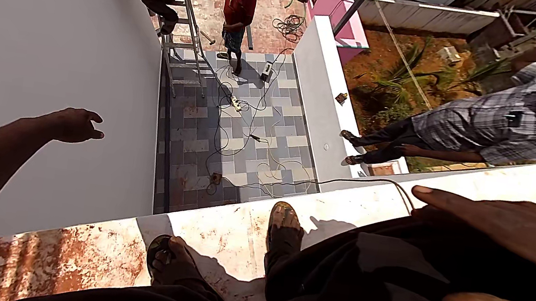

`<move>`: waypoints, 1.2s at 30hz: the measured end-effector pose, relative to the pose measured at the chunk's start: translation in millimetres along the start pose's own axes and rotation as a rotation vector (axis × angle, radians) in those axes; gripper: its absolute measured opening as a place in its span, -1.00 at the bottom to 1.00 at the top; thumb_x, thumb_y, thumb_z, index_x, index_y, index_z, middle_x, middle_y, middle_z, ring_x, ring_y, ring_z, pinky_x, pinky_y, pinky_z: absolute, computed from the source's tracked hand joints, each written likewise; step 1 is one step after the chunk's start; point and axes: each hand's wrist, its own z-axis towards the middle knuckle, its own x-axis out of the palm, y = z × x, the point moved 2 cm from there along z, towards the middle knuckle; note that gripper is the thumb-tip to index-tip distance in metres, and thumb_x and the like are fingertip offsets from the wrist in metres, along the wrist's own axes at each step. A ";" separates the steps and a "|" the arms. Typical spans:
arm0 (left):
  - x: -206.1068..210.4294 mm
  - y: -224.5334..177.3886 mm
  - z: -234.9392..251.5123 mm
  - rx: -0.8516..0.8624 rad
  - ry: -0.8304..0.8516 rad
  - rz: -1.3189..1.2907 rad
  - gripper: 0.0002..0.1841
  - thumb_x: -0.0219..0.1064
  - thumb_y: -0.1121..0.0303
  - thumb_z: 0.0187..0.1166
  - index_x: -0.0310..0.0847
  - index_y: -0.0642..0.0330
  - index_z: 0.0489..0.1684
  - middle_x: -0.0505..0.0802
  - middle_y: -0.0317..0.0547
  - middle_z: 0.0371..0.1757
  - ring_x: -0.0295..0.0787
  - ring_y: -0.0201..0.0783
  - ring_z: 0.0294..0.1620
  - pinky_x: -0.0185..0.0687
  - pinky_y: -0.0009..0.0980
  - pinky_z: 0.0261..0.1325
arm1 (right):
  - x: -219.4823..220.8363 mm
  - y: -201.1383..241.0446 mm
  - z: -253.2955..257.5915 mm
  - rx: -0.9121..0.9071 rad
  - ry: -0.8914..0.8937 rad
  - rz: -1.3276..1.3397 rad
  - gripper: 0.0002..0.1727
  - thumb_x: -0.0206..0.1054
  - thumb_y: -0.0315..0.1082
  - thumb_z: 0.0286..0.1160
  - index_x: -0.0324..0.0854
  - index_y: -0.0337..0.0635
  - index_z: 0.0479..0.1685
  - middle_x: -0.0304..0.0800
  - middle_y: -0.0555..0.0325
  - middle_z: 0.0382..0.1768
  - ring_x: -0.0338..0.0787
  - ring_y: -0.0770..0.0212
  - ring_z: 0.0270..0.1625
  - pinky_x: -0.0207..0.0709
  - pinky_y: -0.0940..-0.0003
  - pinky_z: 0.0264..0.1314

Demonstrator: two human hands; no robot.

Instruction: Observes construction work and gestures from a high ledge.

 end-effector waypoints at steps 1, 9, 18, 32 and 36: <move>0.0 0.0 0.5 0.000 0.002 0.003 -0.43 0.35 0.24 0.72 0.41 0.45 0.60 0.83 0.36 0.19 0.71 0.31 0.37 0.43 0.22 0.53 | -0.1 0.0 -0.1 0.002 0.002 -0.003 -0.09 0.50 0.09 0.38 0.37 -0.30 0.68 0.83 -0.09 0.19 0.81 -0.10 0.25 0.59 -0.10 0.40; 0.4 -1.7 -1.8 -0.005 0.000 0.007 -0.43 0.35 0.24 0.72 0.41 0.46 0.59 0.83 0.36 0.20 0.72 0.29 0.37 0.43 0.21 0.53 | 1.0 -1.1 -0.9 0.004 -0.001 -0.011 -0.08 0.47 0.13 0.40 0.36 -0.26 0.70 0.84 -0.07 0.21 0.81 -0.09 0.26 0.59 -0.11 0.40; 6.1 4.1 5.6 0.002 0.008 0.023 -0.44 0.37 0.24 0.70 0.45 0.43 0.57 0.86 0.32 0.11 0.77 0.24 0.28 0.51 0.18 0.47 | -3.4 5.6 3.3 -0.032 0.012 0.035 -0.13 0.55 -0.08 0.39 0.36 -0.41 0.67 0.80 -0.22 0.26 0.79 -0.17 0.30 0.52 -0.07 0.48; 6.0 2.8 5.7 -0.015 0.006 0.000 -0.43 0.36 0.24 0.71 0.43 0.43 0.58 0.83 0.37 0.19 0.74 0.27 0.35 0.46 0.21 0.51 | -2.1 7.3 -0.2 0.062 0.039 -0.003 -0.07 0.57 -0.02 0.33 0.34 -0.36 0.69 0.83 -0.14 0.22 0.79 -0.15 0.31 0.51 -0.13 0.50; 4.4 2.3 3.4 -0.025 0.006 -0.014 -0.44 0.36 0.24 0.71 0.43 0.42 0.58 0.83 0.36 0.20 0.72 0.28 0.37 0.44 0.23 0.52 | -1.5 6.1 -1.2 0.066 0.043 0.004 -0.07 0.55 0.00 0.36 0.35 -0.35 0.69 0.82 -0.15 0.23 0.78 -0.15 0.32 0.51 -0.12 0.50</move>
